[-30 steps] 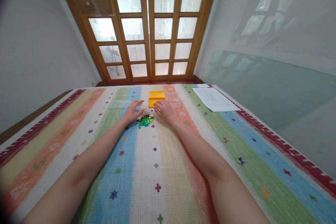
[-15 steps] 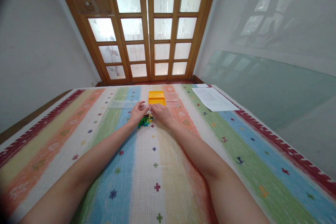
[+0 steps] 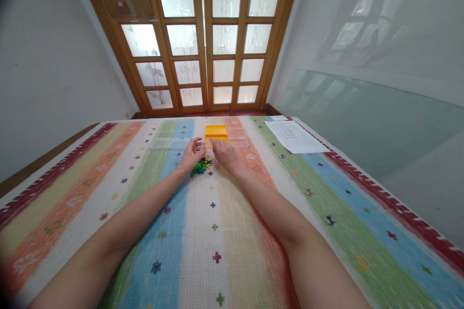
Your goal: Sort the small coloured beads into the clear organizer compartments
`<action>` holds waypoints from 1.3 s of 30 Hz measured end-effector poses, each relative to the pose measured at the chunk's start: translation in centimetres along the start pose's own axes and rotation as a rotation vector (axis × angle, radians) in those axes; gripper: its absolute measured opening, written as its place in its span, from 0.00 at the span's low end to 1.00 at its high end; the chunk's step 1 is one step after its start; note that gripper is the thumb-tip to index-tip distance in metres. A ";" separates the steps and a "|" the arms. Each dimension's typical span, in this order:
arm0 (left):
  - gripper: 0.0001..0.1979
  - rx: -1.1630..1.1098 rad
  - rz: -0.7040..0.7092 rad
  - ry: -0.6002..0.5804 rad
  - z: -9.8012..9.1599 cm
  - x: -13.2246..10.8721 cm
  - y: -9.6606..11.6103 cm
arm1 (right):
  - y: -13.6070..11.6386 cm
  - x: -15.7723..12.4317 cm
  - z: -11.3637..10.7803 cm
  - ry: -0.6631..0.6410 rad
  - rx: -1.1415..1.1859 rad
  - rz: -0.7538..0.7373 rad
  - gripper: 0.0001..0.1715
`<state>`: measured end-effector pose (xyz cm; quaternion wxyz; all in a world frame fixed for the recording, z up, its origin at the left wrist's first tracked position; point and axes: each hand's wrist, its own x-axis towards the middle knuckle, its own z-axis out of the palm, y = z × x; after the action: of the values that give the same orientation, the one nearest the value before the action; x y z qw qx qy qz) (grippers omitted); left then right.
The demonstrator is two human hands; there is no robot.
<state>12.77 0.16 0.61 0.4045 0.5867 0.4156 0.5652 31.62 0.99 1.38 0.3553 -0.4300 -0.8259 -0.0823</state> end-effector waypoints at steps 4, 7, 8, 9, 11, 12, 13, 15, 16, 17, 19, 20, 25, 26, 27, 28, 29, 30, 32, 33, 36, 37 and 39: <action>0.31 -0.101 0.034 -0.061 -0.1 -0.4 0.7 | 0.9 0.1 -0.2 0.072 0.101 0.101 0.24; 0.30 -0.134 0.034 -0.095 -0.1 -0.7 1.4 | 1.0 0.2 -0.5 0.104 0.161 0.207 0.23; 0.29 -0.136 0.026 -0.103 -0.1 -0.7 1.5 | 0.9 0.2 -0.6 0.107 0.176 0.238 0.23; 0.28 -0.137 0.015 -0.110 -0.1 -0.8 1.6 | 0.9 0.3 -0.6 0.107 0.192 0.263 0.23; 0.26 -0.144 -0.013 -0.116 -0.2 -0.8 1.6 | 0.9 0.3 -0.7 0.101 0.228 0.294 0.22; 0.25 -0.151 -0.031 -0.115 -0.2 -0.7 1.5 | 0.9 0.3 -0.7 0.098 0.250 0.299 0.22; 0.25 -0.160 -0.048 -0.109 -0.3 -0.6 1.3 | 0.9 0.3 -0.6 0.093 0.272 0.297 0.22; 0.23 -0.174 -0.075 -0.082 -0.5 -0.3 0.8 | 0.9 0.3 -0.6 0.078 0.310 0.279 0.22; 0.23 -0.176 -0.082 -0.060 -0.7 -0.1 0.5 | 0.9 0.3 -0.5 0.068 0.325 0.267 0.22; 0.23 -0.174 -0.083 -0.037 -0.8 0.1 0.3 | 0.9 0.2 -0.5 0.054 0.338 0.255 0.23; 0.23 -0.167 -0.080 0.013 -1.2 0.6 -0.1 | 0.8 0.1 -0.4 0.027 0.355 0.240 0.23; 0.23 -0.165 -0.079 0.036 -1.4 0.8 -0.3 | 0.7 0.1 -0.3 0.020 0.358 0.233 0.23; 0.23 -0.162 -0.104 0.117 -2.1 1.3 -0.5 | 0.2 -0.2 -0.4 0.056 0.297 0.183 0.19; 0.23 -0.157 -0.105 0.123 -2.2 1.3 -0.5 | 0.0 -0.3 -0.5 0.045 0.293 0.170 0.18; 0.23 -0.153 -0.103 0.127 -2.2 1.3 -0.5 | -0.1 -0.3 -0.5 0.017 0.294 0.152 0.16; 0.23 -0.150 -0.100 0.129 -2.2 1.2 -0.4 | -0.3 -0.4 -0.6 -0.022 0.297 0.132 0.15; 0.22 -0.147 -0.097 0.129 -2.2 1.2 -0.4 | -0.4 -0.4 -0.6 -0.065 0.300 0.111 0.15; 0.22 -0.142 -0.095 0.126 -2.2 1.1 -0.3 | -0.5 -0.4 -0.6 -0.102 0.300 0.094 0.14; 0.21 -0.123 -0.092 0.114 -2.1 1.0 -0.2 | -0.7 -0.4 -0.6 -0.140 0.294 0.081 0.14; 0.20 -0.111 -0.092 0.107 -2.1 0.9 -0.2 | -0.7 -0.4 -0.6 -0.142 0.291 0.084 0.15; 0.20 -0.091 -0.084 0.087 -2.1 0.9 -0.4 | -0.7 -0.4 -0.5 -0.147 0.288 0.085 0.13; 0.19 -0.089 -0.078 0.082 -2.1 0.9 -0.5 | -0.7 -0.4 -0.4 -0.155 0.290 0.083 0.12; 0.19 -0.068 -0.066 0.069 -2.1 1.0 -0.7 | -0.6 -0.4 -0.3 -0.176 0.298 0.080 0.10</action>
<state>10.68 1.32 0.36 0.4281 0.5385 0.4291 0.5853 31.46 0.27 1.44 0.3446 -0.4107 -0.8390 0.0932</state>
